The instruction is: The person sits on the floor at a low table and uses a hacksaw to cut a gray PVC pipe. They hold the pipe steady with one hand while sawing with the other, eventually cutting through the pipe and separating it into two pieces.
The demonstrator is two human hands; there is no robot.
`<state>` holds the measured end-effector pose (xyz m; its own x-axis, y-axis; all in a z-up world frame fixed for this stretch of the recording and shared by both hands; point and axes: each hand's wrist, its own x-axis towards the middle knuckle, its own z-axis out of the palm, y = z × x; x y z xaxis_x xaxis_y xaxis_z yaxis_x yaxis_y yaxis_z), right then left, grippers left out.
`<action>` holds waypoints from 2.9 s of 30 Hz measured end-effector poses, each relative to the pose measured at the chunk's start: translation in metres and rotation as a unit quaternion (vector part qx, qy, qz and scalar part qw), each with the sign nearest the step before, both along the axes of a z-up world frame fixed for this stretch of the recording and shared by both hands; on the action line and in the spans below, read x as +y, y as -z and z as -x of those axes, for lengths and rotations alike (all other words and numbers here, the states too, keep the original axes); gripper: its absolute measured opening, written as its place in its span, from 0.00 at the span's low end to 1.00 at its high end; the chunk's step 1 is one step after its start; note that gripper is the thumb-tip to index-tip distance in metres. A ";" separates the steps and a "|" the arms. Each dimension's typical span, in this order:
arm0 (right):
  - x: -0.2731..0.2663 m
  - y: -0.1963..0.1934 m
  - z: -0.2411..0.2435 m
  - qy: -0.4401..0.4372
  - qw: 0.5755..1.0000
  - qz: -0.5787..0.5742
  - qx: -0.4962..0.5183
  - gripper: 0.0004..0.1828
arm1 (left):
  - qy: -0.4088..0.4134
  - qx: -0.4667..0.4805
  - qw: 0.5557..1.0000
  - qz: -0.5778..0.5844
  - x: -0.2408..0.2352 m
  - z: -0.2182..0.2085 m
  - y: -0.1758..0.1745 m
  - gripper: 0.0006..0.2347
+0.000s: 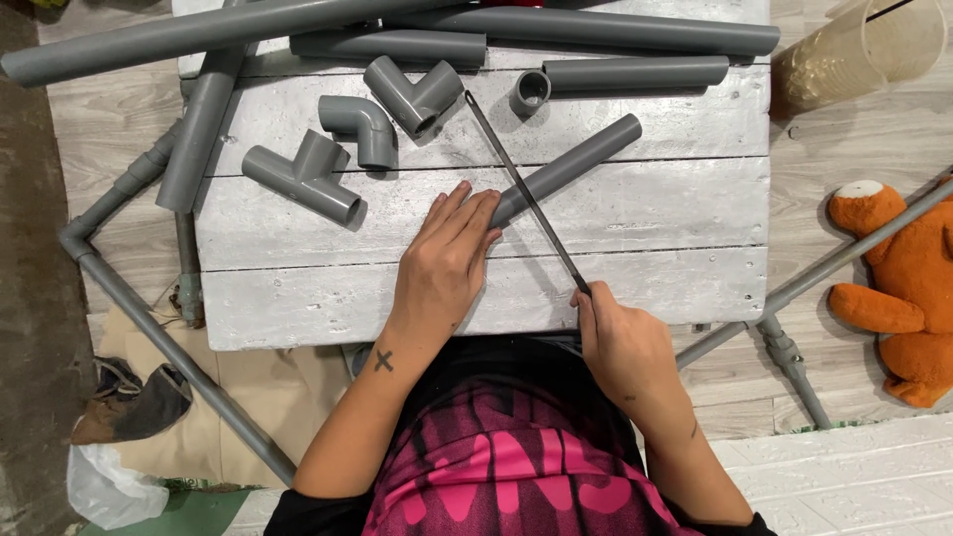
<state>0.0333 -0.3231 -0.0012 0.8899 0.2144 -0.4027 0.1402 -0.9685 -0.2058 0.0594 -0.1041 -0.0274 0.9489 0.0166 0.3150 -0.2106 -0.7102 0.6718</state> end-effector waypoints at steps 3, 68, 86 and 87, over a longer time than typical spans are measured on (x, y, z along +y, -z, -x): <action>-0.003 -0.001 0.004 0.002 1.000 0.001 0.003 0.09 | -0.001 -0.002 1.000 -0.001 0.000 0.000 0.003 0.14; 0.008 0.042 -0.012 0.017 0.995 -0.072 -0.066 0.11 | -0.015 -0.003 1.000 -0.009 -0.003 0.001 -0.014 0.15; 0.004 0.014 -0.007 0.011 0.996 -0.085 -0.014 0.11 | -0.018 0.006 1.000 -0.021 -0.004 0.000 -0.007 0.16; 0.003 0.012 -0.006 0.013 0.996 -0.091 -0.014 0.11 | -0.017 0.003 1.000 -0.020 -0.004 0.000 -0.007 0.16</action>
<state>0.0392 -0.3199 -0.0134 0.9065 0.2576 -0.3345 0.1231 -0.9191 -0.3742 0.0596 -0.1078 -0.0207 0.9501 0.0356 0.3101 -0.1823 -0.7432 0.6437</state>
